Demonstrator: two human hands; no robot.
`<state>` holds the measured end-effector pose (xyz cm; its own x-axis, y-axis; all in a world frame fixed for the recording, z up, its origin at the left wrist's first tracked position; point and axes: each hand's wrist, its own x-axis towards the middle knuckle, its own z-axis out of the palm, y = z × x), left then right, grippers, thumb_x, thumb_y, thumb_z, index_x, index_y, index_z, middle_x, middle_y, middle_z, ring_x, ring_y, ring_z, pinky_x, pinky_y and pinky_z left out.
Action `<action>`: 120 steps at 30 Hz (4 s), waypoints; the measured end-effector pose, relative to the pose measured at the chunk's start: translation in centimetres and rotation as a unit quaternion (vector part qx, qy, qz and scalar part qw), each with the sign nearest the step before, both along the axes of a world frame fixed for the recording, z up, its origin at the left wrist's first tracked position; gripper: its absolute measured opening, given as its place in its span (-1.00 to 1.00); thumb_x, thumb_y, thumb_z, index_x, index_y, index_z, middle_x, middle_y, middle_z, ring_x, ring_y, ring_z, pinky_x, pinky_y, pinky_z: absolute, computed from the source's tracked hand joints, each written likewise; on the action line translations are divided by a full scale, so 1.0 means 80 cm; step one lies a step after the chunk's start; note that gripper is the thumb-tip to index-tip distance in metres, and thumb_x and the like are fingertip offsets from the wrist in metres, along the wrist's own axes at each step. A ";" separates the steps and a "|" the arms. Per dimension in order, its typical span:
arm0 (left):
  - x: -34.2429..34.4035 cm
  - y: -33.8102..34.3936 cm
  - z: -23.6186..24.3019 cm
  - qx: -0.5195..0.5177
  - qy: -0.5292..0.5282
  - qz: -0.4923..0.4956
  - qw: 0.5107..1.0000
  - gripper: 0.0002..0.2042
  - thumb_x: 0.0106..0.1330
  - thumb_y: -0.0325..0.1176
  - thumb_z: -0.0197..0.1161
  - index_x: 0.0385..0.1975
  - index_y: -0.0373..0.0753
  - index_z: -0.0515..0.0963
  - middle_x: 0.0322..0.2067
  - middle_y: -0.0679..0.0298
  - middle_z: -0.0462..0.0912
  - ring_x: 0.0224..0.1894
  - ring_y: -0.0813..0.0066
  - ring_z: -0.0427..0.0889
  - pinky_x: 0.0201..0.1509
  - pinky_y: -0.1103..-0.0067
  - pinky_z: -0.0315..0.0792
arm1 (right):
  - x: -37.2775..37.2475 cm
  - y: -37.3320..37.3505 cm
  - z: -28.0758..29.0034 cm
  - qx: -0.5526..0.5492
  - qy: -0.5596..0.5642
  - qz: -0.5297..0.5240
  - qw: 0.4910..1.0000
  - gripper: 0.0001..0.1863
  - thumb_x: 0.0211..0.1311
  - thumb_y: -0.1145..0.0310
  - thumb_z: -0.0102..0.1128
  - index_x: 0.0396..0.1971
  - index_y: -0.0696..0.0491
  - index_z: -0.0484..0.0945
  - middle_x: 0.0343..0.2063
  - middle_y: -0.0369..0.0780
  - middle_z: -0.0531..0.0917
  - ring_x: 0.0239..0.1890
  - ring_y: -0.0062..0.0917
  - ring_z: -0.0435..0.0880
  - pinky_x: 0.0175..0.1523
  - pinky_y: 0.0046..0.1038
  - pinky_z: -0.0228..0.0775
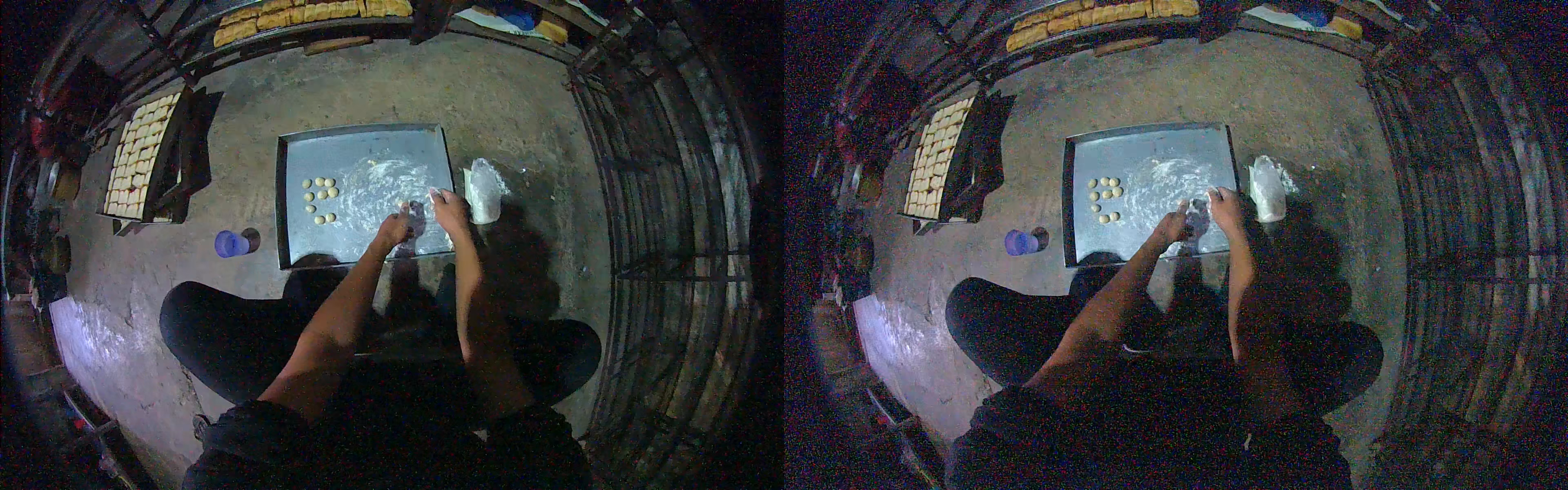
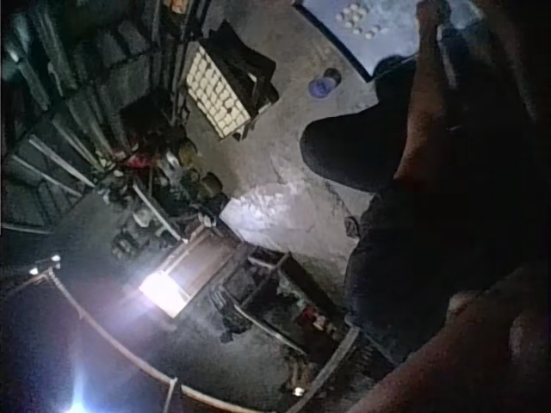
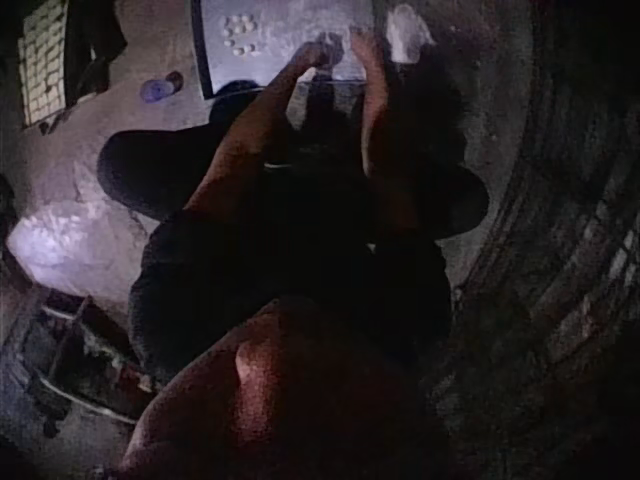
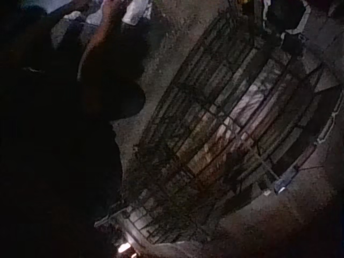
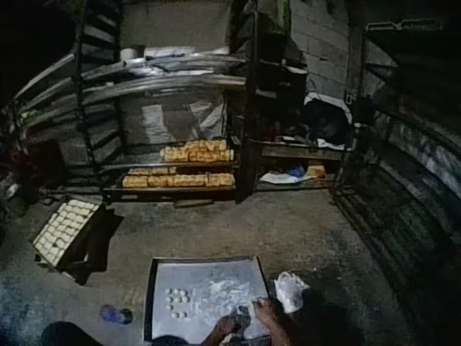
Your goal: The person picks up pieces of dough from a tray and rolls them into balls using both hands.
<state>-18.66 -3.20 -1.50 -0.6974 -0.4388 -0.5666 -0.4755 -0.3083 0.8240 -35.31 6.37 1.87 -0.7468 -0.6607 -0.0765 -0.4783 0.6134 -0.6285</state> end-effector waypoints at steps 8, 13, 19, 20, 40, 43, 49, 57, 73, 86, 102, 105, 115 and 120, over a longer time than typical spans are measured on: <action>0.062 -0.004 0.039 0.081 0.049 0.053 0.994 -0.47 0.46 0.11 0.02 -0.01 -0.33 0.51 -0.22 0.14 0.68 -0.26 0.37 0.67 -0.17 0.42 0.54 | 0.013 -0.001 -0.032 -0.032 -0.093 -0.048 0.994 -0.58 0.38 0.14 0.05 0.01 0.16 0.59 -0.31 -0.05 0.73 -0.29 -0.34 0.73 -0.14 -0.31 0.51; 0.125 -0.031 0.025 0.109 -0.006 0.179 0.978 -0.56 0.48 0.02 0.05 -0.15 -0.32 0.56 -0.33 0.21 0.68 -0.37 0.45 0.60 -0.26 0.49 0.48 | 0.083 -0.012 0.014 -0.010 -0.079 0.135 0.988 -0.59 0.18 0.27 0.24 0.02 0.10 0.61 -0.14 -0.02 0.70 -0.13 -0.19 0.71 -0.03 -0.24 0.51; 0.159 -0.051 0.020 0.076 -0.028 0.245 0.966 -0.59 0.47 -0.01 0.07 -0.18 -0.32 0.56 -0.30 0.23 0.70 -0.37 0.46 0.65 -0.27 0.49 0.46 | 0.133 0.013 -0.017 0.126 -0.035 0.208 0.969 -0.51 -0.01 0.35 0.42 0.00 0.09 0.61 -0.07 0.03 0.63 0.02 -0.06 0.60 0.10 -0.15 0.45; 0.167 -0.054 0.014 0.080 -0.018 0.253 0.964 -0.59 0.47 -0.02 0.07 -0.17 -0.32 0.56 -0.29 0.22 0.70 -0.37 0.46 0.65 -0.27 0.49 0.46 | 0.143 0.013 -0.019 0.124 -0.048 0.197 0.971 -0.49 -0.02 0.35 0.43 0.02 0.09 0.60 -0.05 0.05 0.62 0.03 -0.05 0.59 0.12 -0.16 0.44; 0.173 -0.061 0.023 0.110 0.035 0.278 0.954 -0.58 0.46 -0.04 0.09 -0.03 -0.34 0.50 -0.19 0.19 0.69 -0.21 0.40 0.68 -0.16 0.49 0.48 | 0.160 0.033 -0.108 0.003 0.050 0.210 0.976 -0.63 0.13 0.30 0.29 -0.04 0.06 0.64 -0.08 -0.01 0.64 0.11 -0.06 0.50 0.21 -0.11 0.35; 0.188 -0.057 0.017 0.105 0.022 0.279 0.954 -0.60 0.46 -0.04 0.08 -0.05 -0.31 0.50 -0.19 0.21 0.69 -0.21 0.40 0.68 -0.16 0.47 0.48 | 0.165 0.013 -0.076 0.131 0.006 0.225 0.966 -0.65 0.12 0.30 0.28 -0.07 0.05 0.66 -0.09 -0.03 0.66 0.05 -0.07 0.56 0.15 -0.12 0.41; 0.183 -0.058 0.027 0.105 0.018 0.287 0.952 -0.60 0.47 -0.03 0.06 -0.06 -0.30 0.50 -0.20 0.21 0.70 -0.21 0.41 0.67 -0.16 0.46 0.47 | 0.167 -0.014 -0.051 -0.001 0.034 0.185 0.982 -0.71 0.09 0.35 0.29 -0.15 0.06 0.68 -0.15 -0.04 0.68 -0.08 -0.11 0.65 0.03 -0.18 0.50; 0.202 -0.057 0.028 0.117 0.012 0.297 0.948 -0.58 0.46 -0.03 0.07 0.00 -0.31 0.50 -0.18 0.19 0.69 -0.20 0.40 0.67 -0.15 0.47 0.48 | 0.196 -0.012 -0.048 0.028 0.135 0.298 0.945 -0.68 0.07 0.38 0.30 -0.12 0.02 0.69 -0.17 -0.07 0.68 -0.10 -0.13 0.64 0.10 -0.18 0.48; 0.136 -0.072 0.095 0.157 0.121 0.319 0.927 -0.39 0.49 0.14 -0.13 0.20 -0.33 0.37 0.09 0.10 0.54 0.11 0.19 0.54 0.21 0.31 0.39 | 0.162 -0.101 0.067 -0.287 -0.411 0.148 0.853 -0.67 0.20 0.50 0.31 -0.04 0.21 0.55 -0.18 -0.19 0.70 -0.11 -0.55 0.68 -0.04 -0.49 0.56; 0.135 -0.100 0.142 0.244 0.381 0.379 0.807 -0.48 0.60 0.00 -0.27 0.25 -0.33 0.30 0.12 0.10 0.52 0.13 0.25 0.53 0.26 0.37 0.42 | 0.212 -0.106 0.217 -0.194 -0.003 0.409 0.892 -0.63 0.10 0.44 0.23 -0.03 0.09 0.67 0.19 -0.03 0.53 0.31 -0.16 0.42 0.44 -0.20 0.12; 0.084 -0.061 0.311 0.293 0.461 0.268 0.793 -0.24 0.51 0.26 -0.35 0.47 -0.25 0.07 0.39 0.24 0.25 0.35 0.28 0.30 0.46 0.43 0.10 | 0.209 -0.114 0.254 -0.375 -0.035 0.318 0.870 -0.12 0.45 -0.20 -0.31 0.48 0.21 -0.10 0.50 0.03 -0.08 0.55 -0.13 -0.20 0.55 -0.13 -0.47; 0.083 -0.092 0.301 0.045 0.316 0.304 0.897 -0.26 0.49 0.27 -0.29 0.44 -0.21 0.11 0.36 0.10 0.27 0.36 0.25 0.29 0.43 0.42 0.14 | 0.232 -0.113 0.283 -0.379 -0.038 0.391 0.838 0.11 0.28 -0.47 -0.38 0.49 0.20 -0.20 0.51 0.04 -0.19 0.56 -0.14 -0.33 0.52 -0.06 -0.65; 0.071 -0.009 0.325 0.216 0.361 0.199 0.885 -0.10 0.41 0.41 -0.45 0.51 -0.23 -0.16 0.51 0.12 -0.09 0.54 0.20 -0.07 0.57 0.35 -0.23 | 0.169 -0.112 0.272 -0.359 0.042 0.217 0.907 -0.12 0.47 -0.23 -0.44 0.50 0.16 -0.24 0.53 -0.02 -0.25 0.56 -0.18 -0.37 0.54 -0.19 -0.51; 0.082 -0.057 0.336 0.267 0.510 0.280 0.768 -0.04 0.32 0.49 -0.36 0.51 -0.19 -0.13 0.48 0.10 0.03 0.51 0.18 0.03 0.55 0.29 -0.09 | 0.198 -0.102 0.287 -0.331 0.032 0.365 0.869 0.03 0.34 -0.39 -0.37 0.50 0.16 -0.24 0.52 0.01 -0.25 0.56 -0.08 -0.39 0.51 -0.01 -0.64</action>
<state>-12.13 -7.75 25.42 -0.6842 -0.7273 -0.0542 0.6642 -0.6521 0.3656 -19.44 -1.78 24.81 -0.0982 -0.8439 0.5275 -0.6346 -0.3552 -0.6864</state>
